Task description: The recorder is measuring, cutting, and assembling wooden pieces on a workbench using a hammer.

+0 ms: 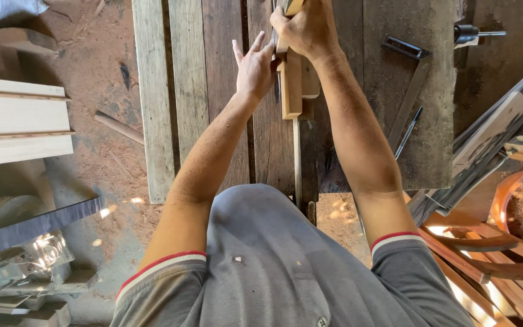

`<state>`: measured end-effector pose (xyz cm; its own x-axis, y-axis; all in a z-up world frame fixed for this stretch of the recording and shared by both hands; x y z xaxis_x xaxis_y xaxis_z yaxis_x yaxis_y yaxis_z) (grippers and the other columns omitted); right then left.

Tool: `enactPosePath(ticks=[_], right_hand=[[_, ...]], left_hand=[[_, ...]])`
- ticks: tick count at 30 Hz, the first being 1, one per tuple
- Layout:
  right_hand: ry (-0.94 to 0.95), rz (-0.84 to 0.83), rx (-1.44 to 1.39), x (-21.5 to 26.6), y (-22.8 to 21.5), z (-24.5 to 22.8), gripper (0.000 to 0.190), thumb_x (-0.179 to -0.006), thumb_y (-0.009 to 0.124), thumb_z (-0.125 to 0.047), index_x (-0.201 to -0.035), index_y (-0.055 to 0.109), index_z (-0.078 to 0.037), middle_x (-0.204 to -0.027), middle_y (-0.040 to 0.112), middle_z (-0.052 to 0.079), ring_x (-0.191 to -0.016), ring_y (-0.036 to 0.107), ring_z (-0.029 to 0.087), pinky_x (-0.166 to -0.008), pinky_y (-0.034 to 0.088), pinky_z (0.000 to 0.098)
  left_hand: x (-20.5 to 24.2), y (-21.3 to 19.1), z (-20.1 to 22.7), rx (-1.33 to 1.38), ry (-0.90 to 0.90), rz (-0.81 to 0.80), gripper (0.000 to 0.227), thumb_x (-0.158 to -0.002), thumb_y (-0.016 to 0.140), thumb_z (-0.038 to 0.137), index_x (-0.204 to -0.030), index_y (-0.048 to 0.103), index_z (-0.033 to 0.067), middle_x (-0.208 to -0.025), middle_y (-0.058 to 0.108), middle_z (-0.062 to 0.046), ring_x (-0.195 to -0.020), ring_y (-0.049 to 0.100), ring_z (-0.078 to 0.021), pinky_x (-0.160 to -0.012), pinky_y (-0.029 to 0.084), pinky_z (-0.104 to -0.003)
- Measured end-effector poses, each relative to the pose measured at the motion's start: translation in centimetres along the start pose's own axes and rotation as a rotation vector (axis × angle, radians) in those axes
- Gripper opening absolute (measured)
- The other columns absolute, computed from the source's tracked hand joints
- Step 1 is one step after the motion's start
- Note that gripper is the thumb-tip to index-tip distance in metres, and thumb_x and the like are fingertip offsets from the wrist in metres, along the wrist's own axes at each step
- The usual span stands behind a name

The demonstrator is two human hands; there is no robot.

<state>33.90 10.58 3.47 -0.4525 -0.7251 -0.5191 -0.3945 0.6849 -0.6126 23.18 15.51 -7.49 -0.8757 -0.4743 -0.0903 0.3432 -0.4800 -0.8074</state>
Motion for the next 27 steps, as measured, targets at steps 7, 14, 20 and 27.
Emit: enactPosePath(ticks=[7, 14, 20, 27], right_hand=[[-0.051, -0.015, -0.021, -0.7, 1.0, 1.1, 0.005, -0.090, 0.075, -0.005, -0.091, 0.070, -0.006, -0.077, 0.073, 0.005, -0.065, 0.074, 0.019, -0.057, 0.063, 0.0319], [0.008, -0.190, -0.065, -0.8, 2.0, 1.9, 0.012, -0.098, 0.077, -0.013, -0.088, 0.071, -0.008, -0.076, 0.072, 0.004, -0.062, 0.070, 0.016, -0.058, 0.061, 0.0321], [-0.073, -0.086, 0.011, -0.5, 1.3, 1.3, 0.025, -0.085, 0.075, -0.016, -0.104, 0.069, -0.002, -0.091, 0.071, 0.011, -0.082, 0.071, 0.025, -0.075, 0.063, 0.0431], [-0.010, -0.184, -0.042, 2.3, 0.5, -0.7, 0.015, -0.081, 0.068, -0.011, -0.093, 0.067, -0.003, -0.082, 0.068, 0.009, -0.074, 0.071, 0.022, -0.076, 0.066, 0.0406]], left_hand=[[-1.2, 1.0, -1.1, -0.042, -0.004, 0.001, 0.018, -0.095, 0.070, 0.015, -0.112, 0.067, 0.0103, -0.105, 0.076, -0.008, -0.144, 0.042, -0.0281, -0.114, 0.003, -0.081], [-1.6, 0.9, -1.2, -0.037, 0.030, 0.014, 0.015, -0.095, 0.073, 0.017, -0.107, 0.068, 0.0106, -0.109, 0.076, -0.008, -0.143, 0.044, -0.0283, -0.113, 0.005, -0.081], [-1.5, 1.3, -1.3, -0.011, 0.029, -0.047, 0.011, -0.101, 0.070, 0.020, -0.104, 0.068, 0.0102, -0.102, 0.077, -0.008, -0.143, 0.046, -0.0303, -0.115, 0.007, -0.080], [2.4, 1.3, -0.3, -0.002, 0.021, -0.070, 0.006, -0.103, 0.068, 0.017, -0.106, 0.070, 0.0123, -0.101, 0.078, -0.012, -0.143, 0.048, -0.0295, -0.117, 0.005, -0.081]])
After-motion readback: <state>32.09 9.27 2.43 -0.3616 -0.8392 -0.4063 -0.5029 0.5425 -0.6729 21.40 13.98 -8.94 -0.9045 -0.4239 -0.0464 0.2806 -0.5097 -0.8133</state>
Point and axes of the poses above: each hand's wrist, its own x-axis away from the middle knuckle, its own y-axis out of the palm, z = x × y, the point moved 10 cm from there along -x, towards the middle knuckle
